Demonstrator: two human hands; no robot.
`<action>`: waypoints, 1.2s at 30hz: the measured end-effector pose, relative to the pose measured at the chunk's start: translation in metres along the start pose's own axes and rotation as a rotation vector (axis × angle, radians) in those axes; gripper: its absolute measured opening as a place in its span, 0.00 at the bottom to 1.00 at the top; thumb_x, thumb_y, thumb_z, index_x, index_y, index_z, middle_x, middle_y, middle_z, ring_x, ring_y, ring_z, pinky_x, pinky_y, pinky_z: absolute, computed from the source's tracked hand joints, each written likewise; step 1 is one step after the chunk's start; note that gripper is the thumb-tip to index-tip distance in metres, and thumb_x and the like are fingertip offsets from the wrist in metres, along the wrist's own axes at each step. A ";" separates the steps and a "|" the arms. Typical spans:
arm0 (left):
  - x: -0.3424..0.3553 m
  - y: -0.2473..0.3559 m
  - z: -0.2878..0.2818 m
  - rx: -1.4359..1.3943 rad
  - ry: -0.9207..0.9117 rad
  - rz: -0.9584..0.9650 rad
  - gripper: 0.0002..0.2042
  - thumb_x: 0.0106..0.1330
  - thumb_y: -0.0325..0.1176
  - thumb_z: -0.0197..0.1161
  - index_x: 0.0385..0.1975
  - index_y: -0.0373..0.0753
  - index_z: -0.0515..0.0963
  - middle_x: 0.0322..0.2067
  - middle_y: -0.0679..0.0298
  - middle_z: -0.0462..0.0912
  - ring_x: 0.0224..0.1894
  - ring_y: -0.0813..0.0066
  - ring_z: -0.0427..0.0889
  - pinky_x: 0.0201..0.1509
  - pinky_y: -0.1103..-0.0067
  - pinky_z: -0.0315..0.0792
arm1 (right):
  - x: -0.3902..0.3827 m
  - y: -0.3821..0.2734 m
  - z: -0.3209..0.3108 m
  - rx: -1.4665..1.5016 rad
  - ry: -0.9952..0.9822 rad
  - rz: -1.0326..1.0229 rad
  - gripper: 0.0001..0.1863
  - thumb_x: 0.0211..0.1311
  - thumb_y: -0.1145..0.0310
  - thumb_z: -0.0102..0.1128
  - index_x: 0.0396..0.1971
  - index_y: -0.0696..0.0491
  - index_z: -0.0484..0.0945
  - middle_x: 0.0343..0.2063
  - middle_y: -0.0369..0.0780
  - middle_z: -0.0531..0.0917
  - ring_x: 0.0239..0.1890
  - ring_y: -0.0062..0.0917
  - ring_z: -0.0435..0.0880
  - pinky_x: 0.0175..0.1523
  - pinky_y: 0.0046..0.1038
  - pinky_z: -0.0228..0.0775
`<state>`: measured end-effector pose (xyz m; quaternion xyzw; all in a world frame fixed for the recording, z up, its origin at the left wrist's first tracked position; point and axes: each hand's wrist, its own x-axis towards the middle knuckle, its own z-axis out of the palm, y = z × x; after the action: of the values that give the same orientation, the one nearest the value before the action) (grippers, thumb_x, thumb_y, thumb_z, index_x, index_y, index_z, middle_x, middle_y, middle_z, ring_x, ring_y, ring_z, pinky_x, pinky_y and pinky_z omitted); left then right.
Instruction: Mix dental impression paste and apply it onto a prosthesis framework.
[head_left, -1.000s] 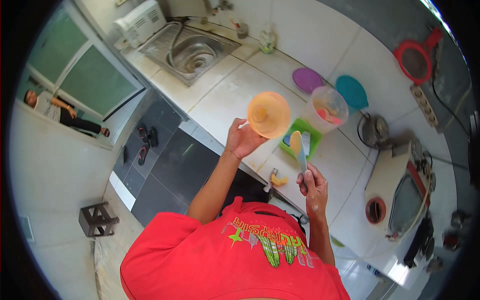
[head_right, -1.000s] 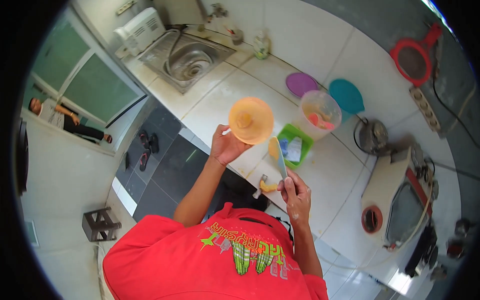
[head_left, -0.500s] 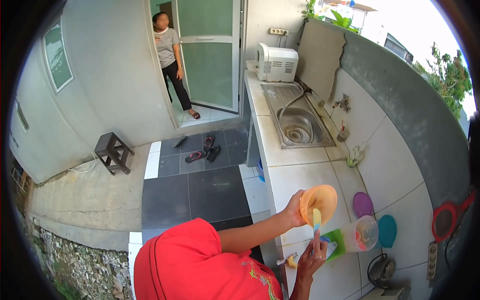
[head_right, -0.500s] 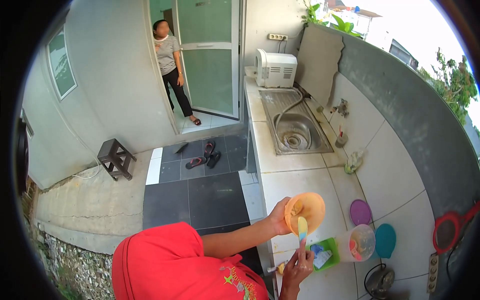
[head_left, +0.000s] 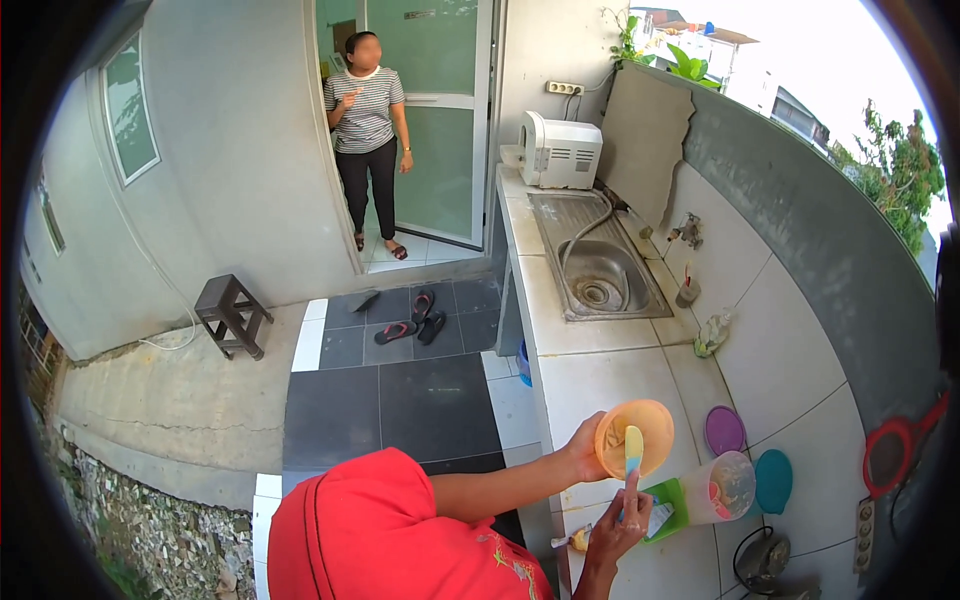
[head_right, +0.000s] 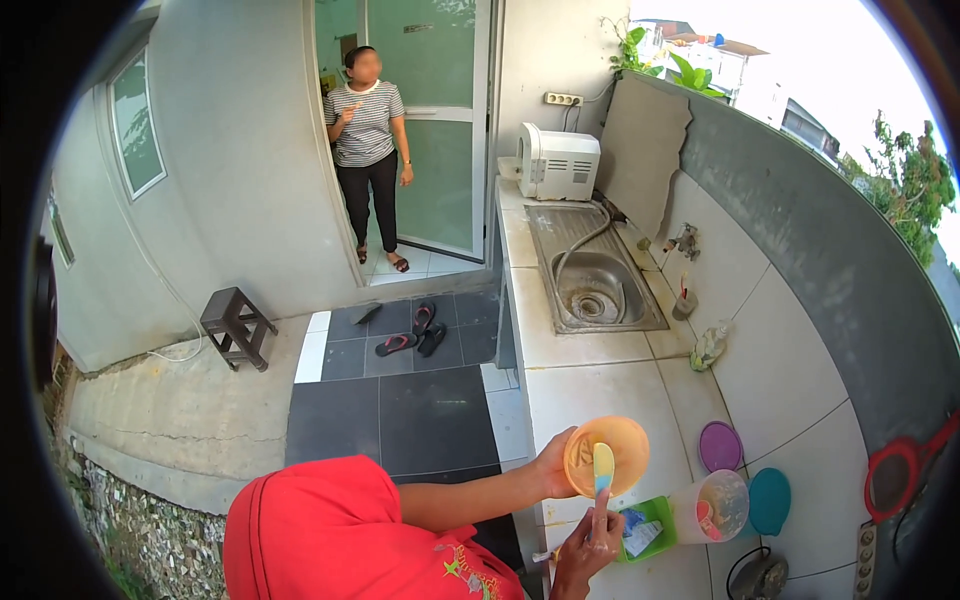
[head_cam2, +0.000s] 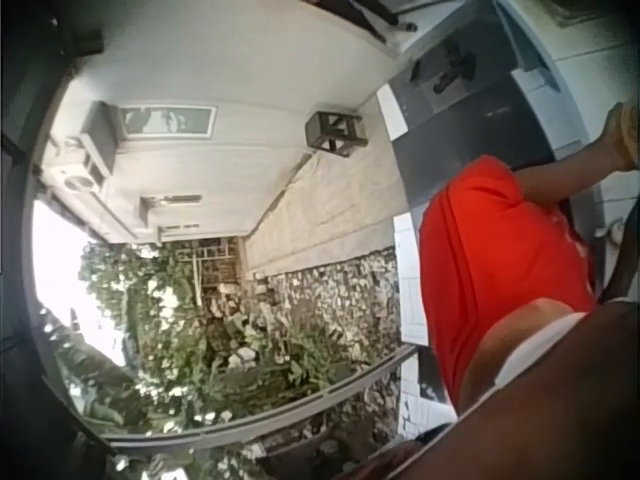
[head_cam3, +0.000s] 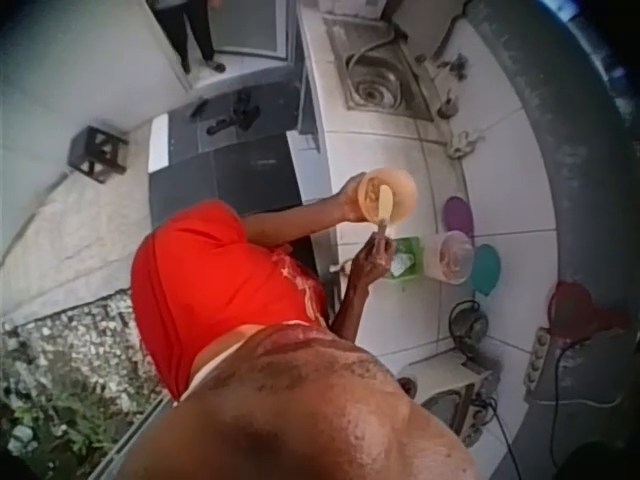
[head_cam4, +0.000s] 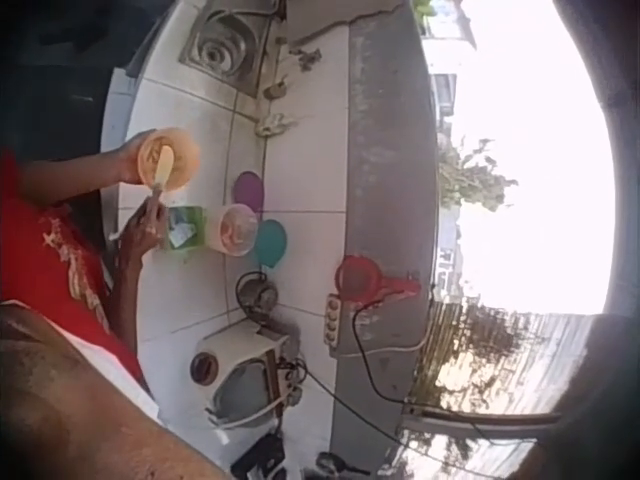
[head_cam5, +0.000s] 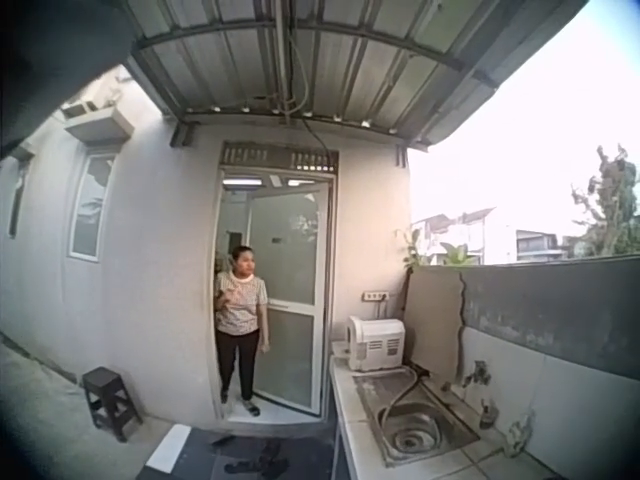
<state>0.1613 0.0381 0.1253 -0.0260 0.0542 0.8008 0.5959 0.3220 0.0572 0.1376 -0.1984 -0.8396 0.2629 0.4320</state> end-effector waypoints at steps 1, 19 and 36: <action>-0.001 0.000 0.000 0.005 0.077 0.031 0.21 0.63 0.44 0.47 0.52 0.41 0.73 0.51 0.57 0.76 0.53 0.57 0.75 0.59 0.57 0.68 | -0.008 0.003 0.000 0.000 -0.001 -0.001 0.25 0.57 0.86 0.51 0.55 0.54 0.75 0.23 0.43 0.69 0.24 0.33 0.70 0.30 0.33 0.63; -0.013 -0.013 -0.013 -0.058 -0.085 -0.060 0.21 0.66 0.43 0.45 0.55 0.39 0.71 0.53 0.55 0.75 0.56 0.56 0.74 0.61 0.58 0.67 | -0.017 -0.002 -0.017 0.865 0.075 0.787 0.16 0.67 0.69 0.54 0.49 0.54 0.61 0.14 0.37 0.76 0.13 0.13 0.68 0.18 0.14 0.53; -0.022 0.007 -0.001 0.017 0.122 0.069 0.22 0.65 0.45 0.45 0.54 0.39 0.71 0.53 0.56 0.75 0.55 0.56 0.74 0.61 0.57 0.67 | 0.004 -0.003 0.008 0.118 0.024 0.142 0.21 0.58 0.82 0.56 0.54 0.55 0.76 0.26 0.41 0.73 0.28 0.27 0.71 0.33 0.28 0.65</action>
<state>0.1613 0.0154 0.1272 -0.0679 0.0982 0.8172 0.5638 0.3130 0.0552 0.1379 -0.2346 -0.8012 0.3395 0.4333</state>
